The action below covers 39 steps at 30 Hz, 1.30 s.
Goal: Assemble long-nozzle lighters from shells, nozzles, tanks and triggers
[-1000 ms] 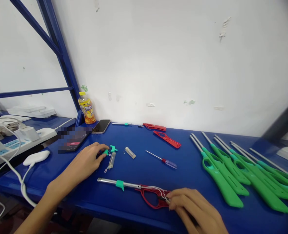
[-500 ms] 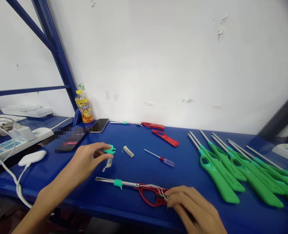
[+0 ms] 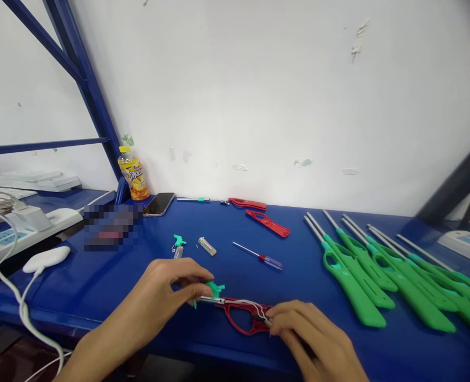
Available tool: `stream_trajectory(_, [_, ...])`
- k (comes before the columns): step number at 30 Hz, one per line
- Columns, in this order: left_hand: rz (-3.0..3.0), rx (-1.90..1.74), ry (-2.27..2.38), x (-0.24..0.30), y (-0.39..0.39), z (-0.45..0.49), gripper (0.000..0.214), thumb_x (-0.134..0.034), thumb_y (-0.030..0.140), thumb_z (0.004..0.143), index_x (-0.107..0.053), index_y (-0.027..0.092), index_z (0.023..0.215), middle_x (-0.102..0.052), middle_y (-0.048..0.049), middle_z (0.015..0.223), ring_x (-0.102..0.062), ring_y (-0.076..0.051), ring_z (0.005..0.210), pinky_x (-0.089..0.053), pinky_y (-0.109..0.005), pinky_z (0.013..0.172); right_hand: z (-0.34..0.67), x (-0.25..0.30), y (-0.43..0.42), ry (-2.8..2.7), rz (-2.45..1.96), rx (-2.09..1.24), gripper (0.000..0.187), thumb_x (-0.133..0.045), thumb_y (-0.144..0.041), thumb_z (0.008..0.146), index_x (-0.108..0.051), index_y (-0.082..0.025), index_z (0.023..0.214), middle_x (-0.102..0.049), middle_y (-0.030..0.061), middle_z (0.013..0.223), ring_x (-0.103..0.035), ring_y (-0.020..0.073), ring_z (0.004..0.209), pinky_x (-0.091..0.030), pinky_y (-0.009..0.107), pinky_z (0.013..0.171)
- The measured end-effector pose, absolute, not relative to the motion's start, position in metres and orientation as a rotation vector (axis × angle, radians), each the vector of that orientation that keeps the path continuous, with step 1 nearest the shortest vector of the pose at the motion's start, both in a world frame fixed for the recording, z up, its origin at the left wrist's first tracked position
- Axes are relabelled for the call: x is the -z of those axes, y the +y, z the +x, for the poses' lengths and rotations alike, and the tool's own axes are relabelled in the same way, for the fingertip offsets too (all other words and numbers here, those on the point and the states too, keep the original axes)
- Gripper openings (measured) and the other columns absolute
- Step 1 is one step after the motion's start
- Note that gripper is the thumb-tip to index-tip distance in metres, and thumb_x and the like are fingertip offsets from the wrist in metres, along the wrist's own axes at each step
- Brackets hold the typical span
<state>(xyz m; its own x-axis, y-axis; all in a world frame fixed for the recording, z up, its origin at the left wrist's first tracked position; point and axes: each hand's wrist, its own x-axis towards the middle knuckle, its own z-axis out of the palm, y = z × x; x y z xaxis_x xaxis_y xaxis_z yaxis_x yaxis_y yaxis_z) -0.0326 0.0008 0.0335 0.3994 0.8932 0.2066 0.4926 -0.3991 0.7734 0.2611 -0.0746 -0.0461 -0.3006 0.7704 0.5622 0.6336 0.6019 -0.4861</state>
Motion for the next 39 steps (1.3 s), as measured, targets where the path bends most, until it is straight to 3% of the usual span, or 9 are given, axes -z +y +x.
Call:
stream_trajectory(3, [2.149, -0.851, 1.066, -0.026, -0.003, -0.026, 0.018, -0.068, 0.028, 0.094, -0.085, 0.026, 0.101, -0.081, 0.0011, 0.079, -0.073, -0.015, 0.062, -0.058, -0.023, 0.061, 0.261, 0.046, -0.075, -2.029, -1.107, -0.228, 0.023, -0.053, -0.016, 0.108, -0.069, -0.030, 0.100, -0.078, -0.0013, 0.106, -0.077, 0.0146, 0.094, -0.061, 0.022, 0.086])
stream_trajectory(7, [2.381, -0.895, 0.954, -0.014, -0.011, -0.021, 0.024, -0.065, 0.017, 0.101, -0.082, 0.031, 0.112, -0.081, 0.0020, 0.097, -0.076, -0.014, 0.083, -0.058, -0.020, 0.077, 0.261, 0.047, -0.074, -2.032, -1.118, -0.230, 0.022, -0.053, -0.016, 0.109, -0.068, -0.030, 0.100, -0.078, -0.0010, 0.106, -0.076, 0.0151, 0.093, -0.061, 0.023, 0.085])
stream_trajectory(11, [2.546, -0.908, 0.959, -0.006, -0.019, -0.015, 0.027, -0.058, 0.018, 0.108, -0.075, 0.033, 0.121, -0.071, 0.0011, 0.106, -0.071, -0.012, 0.090, -0.053, -0.021, 0.078, 0.261, 0.048, -0.074, -2.034, -1.111, -0.258, 0.023, -0.052, -0.014, 0.109, -0.067, -0.030, 0.102, -0.077, -0.0023, 0.107, -0.076, 0.0139, 0.093, -0.060, 0.022, 0.086])
stream_trajectory(17, [2.664, -0.895, 0.904, 0.003, -0.024, -0.004, 0.025, -0.050, 0.026, 0.113, -0.074, 0.030, 0.117, -0.066, 0.0008, 0.094, -0.066, -0.013, 0.081, -0.050, -0.023, 0.067, 0.260, 0.048, -0.076, -2.023, -1.105, -0.258, 0.024, -0.051, -0.012, 0.108, -0.067, -0.029, 0.103, -0.076, -0.0014, 0.107, -0.076, 0.0134, 0.094, -0.059, 0.022, 0.085])
stream_trajectory(39, [2.559, -0.994, 0.943, 0.016, -0.022, 0.014, 0.042, -0.042, 0.044, 0.114, -0.077, 0.025, 0.101, -0.074, -0.0008, 0.089, -0.072, -0.014, 0.075, -0.057, -0.023, 0.067, 0.259, 0.036, -0.076, -1.941, -1.075, -0.328, 0.021, -0.059, -0.016, 0.106, -0.068, -0.029, 0.092, -0.080, -0.0040, 0.098, -0.078, 0.0130, 0.089, -0.060, 0.019, 0.082])
